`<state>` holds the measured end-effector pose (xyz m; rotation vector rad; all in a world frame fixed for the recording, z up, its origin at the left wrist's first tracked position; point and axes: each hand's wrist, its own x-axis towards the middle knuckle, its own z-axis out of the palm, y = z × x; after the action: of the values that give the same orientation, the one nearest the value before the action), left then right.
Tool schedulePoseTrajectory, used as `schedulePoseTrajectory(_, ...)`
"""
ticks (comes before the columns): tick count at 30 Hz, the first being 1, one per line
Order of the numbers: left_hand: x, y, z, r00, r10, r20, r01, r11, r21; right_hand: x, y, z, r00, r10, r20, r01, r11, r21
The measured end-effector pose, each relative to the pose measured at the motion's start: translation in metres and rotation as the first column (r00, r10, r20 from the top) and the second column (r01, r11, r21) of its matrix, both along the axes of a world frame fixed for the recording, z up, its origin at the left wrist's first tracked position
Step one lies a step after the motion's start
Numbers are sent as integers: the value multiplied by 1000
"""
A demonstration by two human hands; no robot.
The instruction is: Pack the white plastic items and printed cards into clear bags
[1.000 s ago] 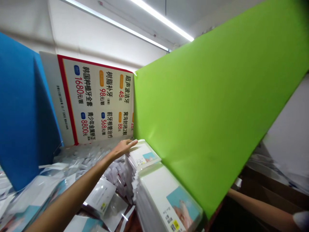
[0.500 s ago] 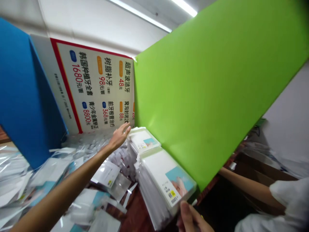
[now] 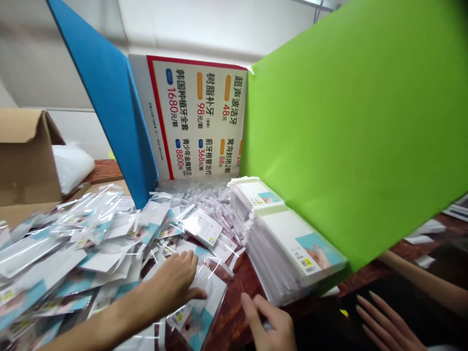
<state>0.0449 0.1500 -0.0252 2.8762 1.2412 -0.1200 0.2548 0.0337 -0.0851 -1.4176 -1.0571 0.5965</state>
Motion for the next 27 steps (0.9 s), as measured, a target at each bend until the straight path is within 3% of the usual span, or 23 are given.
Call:
schedulePoseTrajectory(3,-15,-27,-24,999,8,-49,-10,999,-35,-3,14,-10,959,131,251,-136,991,1)
schedulePoseTrajectory(7,-17,-48,-41,993,44,-107,-53,995,-85,3,30,-30,937,80,340,-98,995,35)
schedulePoseTrajectory(11,34,-54,-47,948,295,-123,-295,955,20,-6,46,-50,962,0,272,-10,999,36)
schedulePoseTrajectory(13,69,-55,-55,919,391,-55,-376,910,176,-13,50,-58,972,-9,236,7,1000,10)
schedulePoseTrajectory(16,107,-58,-78,879,471,77,-468,819,332,-19,48,-63,978,-57,202,58,998,2)
schedulePoseTrajectory(18,114,-62,-98,844,501,190,-534,756,379,-22,46,-63,978,-78,193,78,997,11)
schedulePoseTrajectory(20,109,-71,-116,827,478,296,-562,722,404,-26,43,-62,979,-66,194,65,998,11)
schedulePoseTrajectory(23,84,-86,-138,849,350,396,-505,757,415,-25,38,-57,980,-44,194,45,999,-3)
schedulePoseTrajectory(25,67,-94,-149,874,241,423,-431,786,443,-4,34,-49,982,-20,190,25,999,-25)
schedulePoseTrajectory(27,55,-97,-156,884,155,441,-382,783,491,42,27,-31,983,3,186,10,997,-73)
